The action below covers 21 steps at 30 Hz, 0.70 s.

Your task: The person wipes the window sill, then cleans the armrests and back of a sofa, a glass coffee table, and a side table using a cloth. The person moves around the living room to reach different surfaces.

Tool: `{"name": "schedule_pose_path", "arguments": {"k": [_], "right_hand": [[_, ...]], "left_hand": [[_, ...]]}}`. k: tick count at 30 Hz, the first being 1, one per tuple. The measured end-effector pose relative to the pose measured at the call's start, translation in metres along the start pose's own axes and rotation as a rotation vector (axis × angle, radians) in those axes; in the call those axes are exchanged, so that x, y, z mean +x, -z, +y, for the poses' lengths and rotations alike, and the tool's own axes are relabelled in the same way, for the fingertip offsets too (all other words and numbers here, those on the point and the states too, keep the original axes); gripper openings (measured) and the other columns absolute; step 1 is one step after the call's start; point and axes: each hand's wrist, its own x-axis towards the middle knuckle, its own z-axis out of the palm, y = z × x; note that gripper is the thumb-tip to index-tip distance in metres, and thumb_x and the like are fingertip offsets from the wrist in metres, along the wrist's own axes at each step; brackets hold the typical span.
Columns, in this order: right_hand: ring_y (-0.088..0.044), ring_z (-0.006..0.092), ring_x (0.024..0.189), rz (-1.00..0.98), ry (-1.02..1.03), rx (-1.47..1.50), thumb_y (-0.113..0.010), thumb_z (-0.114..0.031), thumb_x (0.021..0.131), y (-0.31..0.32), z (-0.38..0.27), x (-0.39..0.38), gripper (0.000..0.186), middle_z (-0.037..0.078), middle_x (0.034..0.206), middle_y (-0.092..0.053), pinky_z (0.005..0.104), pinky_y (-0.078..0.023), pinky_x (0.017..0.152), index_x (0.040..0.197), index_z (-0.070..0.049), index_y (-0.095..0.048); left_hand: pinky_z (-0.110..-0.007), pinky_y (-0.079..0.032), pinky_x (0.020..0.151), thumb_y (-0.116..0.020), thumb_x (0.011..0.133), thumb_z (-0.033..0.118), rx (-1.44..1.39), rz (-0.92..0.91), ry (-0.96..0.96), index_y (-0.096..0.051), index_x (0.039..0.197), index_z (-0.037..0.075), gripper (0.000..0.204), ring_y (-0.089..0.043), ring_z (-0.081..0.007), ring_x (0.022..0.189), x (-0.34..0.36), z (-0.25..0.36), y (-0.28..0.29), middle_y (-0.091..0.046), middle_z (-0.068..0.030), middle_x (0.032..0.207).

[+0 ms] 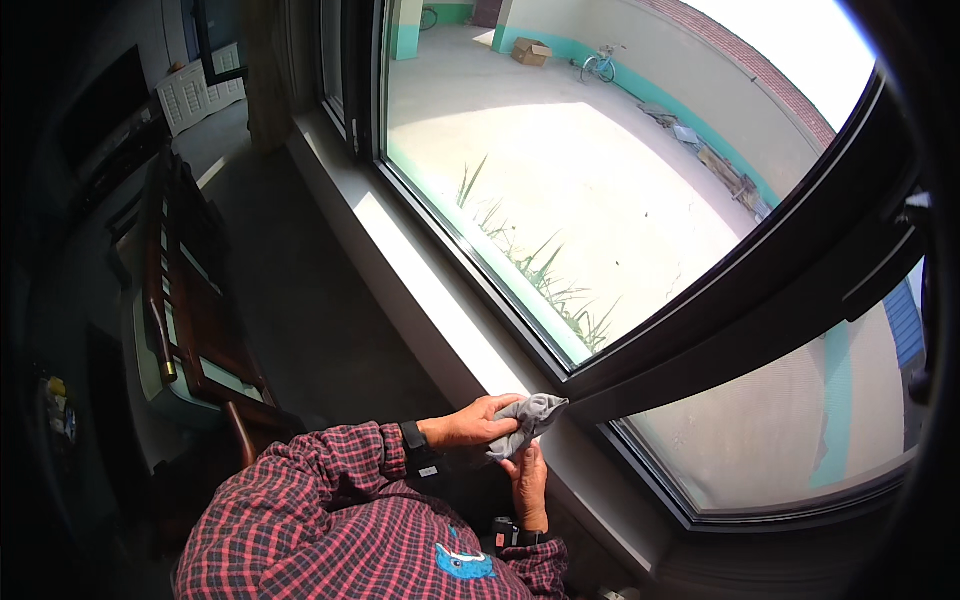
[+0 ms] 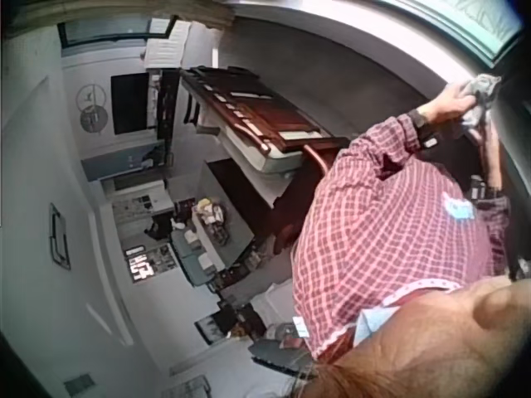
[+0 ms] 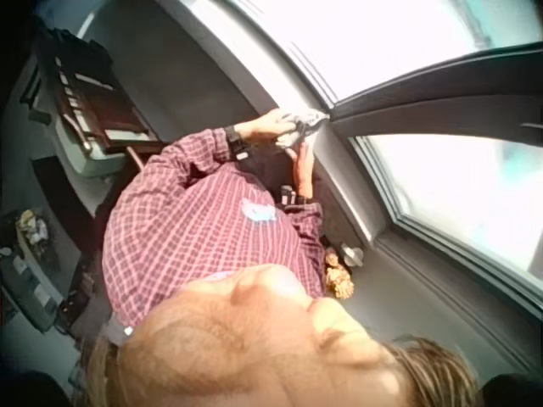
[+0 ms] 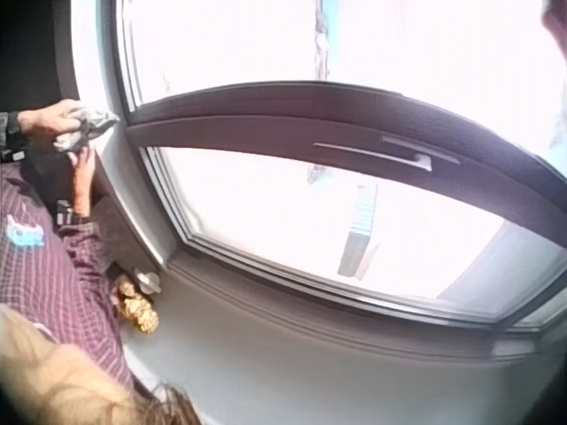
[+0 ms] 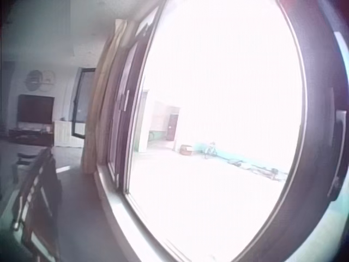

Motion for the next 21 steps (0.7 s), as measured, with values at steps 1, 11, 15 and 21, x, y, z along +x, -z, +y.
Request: {"name": "schedule_pose_path", "arguments": {"k": [1, 11, 15, 21], "right_hand": [[-0.061, 0.0193, 0.120, -0.163, 0.020, -0.069, -0.050, -0.062, 0.105, -0.022, -0.009, 0.014, 0.073, 0.009, 0.134, -0.059, 0.0350, -0.054, 0.097, 0.146, -0.002, -0.047], [-0.066, 0.0138, 0.103, -0.327, -0.045, 0.012, -0.071, -0.013, 0.099, -0.195, -0.013, 0.094, 0.033, 0.006, 0.118, -0.069, 0.0287, -0.053, 0.091, 0.128, 0.001, -0.063], [-0.066, 0.0178, 0.101, -0.218, 0.175, -0.405, -0.069, 0.001, 0.091, -0.198, 0.000, 0.132, 0.036, 0.006, 0.112, -0.069, 0.0317, -0.055, 0.086, 0.126, -0.002, -0.068], [-0.048, 0.0411, 0.126, 0.193, 0.717, -1.476, -0.070, 0.008, 0.066, -0.132, 0.020, 0.218, 0.070, 0.020, 0.131, -0.052, 0.0475, -0.047, 0.105, 0.132, -0.015, -0.069]], "left_hand": [[-0.028, -0.048, 0.102, -0.057, 0.098, 0.008, -0.035, -0.008, -0.091, -0.052, 0.145, -0.001, 0.048, -0.058, -0.0109, 0.116, -0.006, 0.012, 0.012, -0.066, -0.0039, 0.126], [-0.046, -0.033, 0.120, -0.069, 0.090, 0.010, 0.699, 0.530, -0.358, -0.059, 0.138, 0.004, 0.049, -0.043, -0.0342, 0.140, -0.068, 0.024, 0.148, -0.054, -0.0138, 0.147], [-0.044, -0.040, 0.116, -0.075, 0.093, 0.024, 0.709, 0.694, -0.245, -0.056, 0.144, 0.009, 0.056, -0.050, -0.0318, 0.134, -0.104, 0.017, 0.175, -0.060, -0.0119, 0.140], [-0.037, -0.052, 0.105, -0.070, 0.100, 0.017, 0.370, 1.072, 0.029, -0.066, 0.132, 0.005, 0.034, -0.064, -0.0198, 0.122, -0.180, 0.017, 0.231, -0.069, -0.0093, 0.129]]}}
